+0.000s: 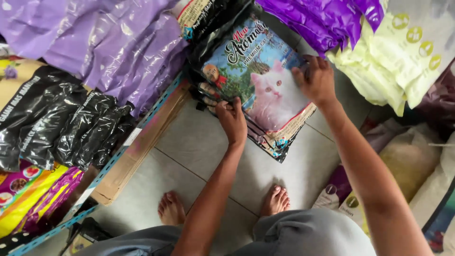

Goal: Picking up bags of cat litter and pet food from the floor and organizing them on retail shelves.

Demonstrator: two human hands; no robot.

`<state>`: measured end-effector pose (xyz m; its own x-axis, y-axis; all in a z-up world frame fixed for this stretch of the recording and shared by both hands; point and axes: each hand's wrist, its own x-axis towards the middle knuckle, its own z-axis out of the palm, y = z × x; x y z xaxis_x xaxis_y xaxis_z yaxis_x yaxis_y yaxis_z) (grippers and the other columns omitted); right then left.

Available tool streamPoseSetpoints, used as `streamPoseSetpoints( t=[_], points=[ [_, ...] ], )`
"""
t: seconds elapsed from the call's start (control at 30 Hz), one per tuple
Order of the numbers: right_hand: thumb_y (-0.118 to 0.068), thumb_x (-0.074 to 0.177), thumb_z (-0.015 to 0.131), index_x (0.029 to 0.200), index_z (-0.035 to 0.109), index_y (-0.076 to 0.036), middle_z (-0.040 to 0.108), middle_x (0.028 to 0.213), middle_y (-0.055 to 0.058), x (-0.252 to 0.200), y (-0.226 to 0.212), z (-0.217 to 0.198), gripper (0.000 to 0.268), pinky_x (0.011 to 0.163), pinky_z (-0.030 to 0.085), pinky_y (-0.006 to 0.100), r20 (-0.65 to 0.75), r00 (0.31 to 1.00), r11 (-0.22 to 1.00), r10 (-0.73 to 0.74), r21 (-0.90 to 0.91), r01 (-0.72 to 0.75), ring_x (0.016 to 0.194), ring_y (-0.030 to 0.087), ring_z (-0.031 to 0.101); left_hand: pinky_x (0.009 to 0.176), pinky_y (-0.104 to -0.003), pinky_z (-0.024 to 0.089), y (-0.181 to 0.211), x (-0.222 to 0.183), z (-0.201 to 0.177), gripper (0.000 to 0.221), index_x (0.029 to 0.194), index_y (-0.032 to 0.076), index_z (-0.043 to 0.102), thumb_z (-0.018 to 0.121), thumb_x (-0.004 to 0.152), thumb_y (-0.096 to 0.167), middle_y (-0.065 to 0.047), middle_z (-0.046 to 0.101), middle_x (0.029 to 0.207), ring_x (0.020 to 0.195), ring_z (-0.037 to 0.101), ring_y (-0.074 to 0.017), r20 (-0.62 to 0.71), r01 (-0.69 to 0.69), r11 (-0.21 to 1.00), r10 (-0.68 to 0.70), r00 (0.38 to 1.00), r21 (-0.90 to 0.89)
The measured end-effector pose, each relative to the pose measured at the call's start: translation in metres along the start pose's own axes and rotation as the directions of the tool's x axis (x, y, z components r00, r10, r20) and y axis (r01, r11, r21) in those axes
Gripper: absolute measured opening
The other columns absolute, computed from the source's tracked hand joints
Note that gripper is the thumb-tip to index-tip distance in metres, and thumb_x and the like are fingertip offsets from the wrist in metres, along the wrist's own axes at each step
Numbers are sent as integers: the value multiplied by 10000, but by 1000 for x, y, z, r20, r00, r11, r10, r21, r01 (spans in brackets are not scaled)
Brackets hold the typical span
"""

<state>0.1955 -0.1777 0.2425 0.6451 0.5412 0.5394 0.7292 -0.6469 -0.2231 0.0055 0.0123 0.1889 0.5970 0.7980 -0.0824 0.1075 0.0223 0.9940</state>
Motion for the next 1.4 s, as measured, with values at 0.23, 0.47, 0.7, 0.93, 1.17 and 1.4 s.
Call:
streamPoseSetpoints(
  t=[0.23,0.47,0.7,0.93,1.17,1.4],
  points=[
    [-663,1059,568,1299,604,-49,692,1122,301,69,-24,-14,660,975,485,585,528,825,948,200,107,-299,1100,513,647,924,-591,452,58,1,-1,646,1307,-86,361,652,997,401,-266,423,1227,1168,526,-433,55,116,993,-115,992,-29],
    [-753,906,529,1528,384,-32,435,1534,294,101,-32,-39,963,1208,267,588,850,422,808,314,-5,-590,1437,477,375,1116,-642,372,86,6,-3,1205,1484,-187,203,778,782,606,-449,272,1482,1408,358,-539,77,363,931,-366,928,43],
    [-483,783,759,1638,99,-49,139,1649,348,72,-32,-81,1164,1219,116,672,908,351,498,229,201,-844,1532,523,117,1132,-517,428,95,27,-16,1274,1539,-3,327,913,597,624,-282,485,1491,1395,495,-402,198,353,926,-375,906,135],
    [-90,750,864,1418,508,35,586,1264,178,-18,44,-11,767,1012,457,427,726,675,332,132,610,-720,1170,270,544,1136,-594,416,94,-14,-19,1089,1396,-5,400,927,592,506,-341,523,1404,1342,508,-497,128,96,973,-124,984,209],
    [-352,660,900,1323,549,40,588,924,121,-7,-15,-38,847,708,467,352,458,869,341,186,800,-494,838,195,586,1138,-585,394,88,9,-18,877,1369,3,431,896,692,311,-298,569,1372,1361,501,-442,164,20,998,-10,986,-63],
    [-151,750,986,1289,541,94,584,1148,284,107,-77,-101,741,1009,408,524,224,969,769,103,601,-220,1153,425,582,1064,-506,440,111,79,9,862,1362,48,532,924,616,232,-188,609,1289,1270,563,-290,20,60,910,-56,998,-410]
  ],
)
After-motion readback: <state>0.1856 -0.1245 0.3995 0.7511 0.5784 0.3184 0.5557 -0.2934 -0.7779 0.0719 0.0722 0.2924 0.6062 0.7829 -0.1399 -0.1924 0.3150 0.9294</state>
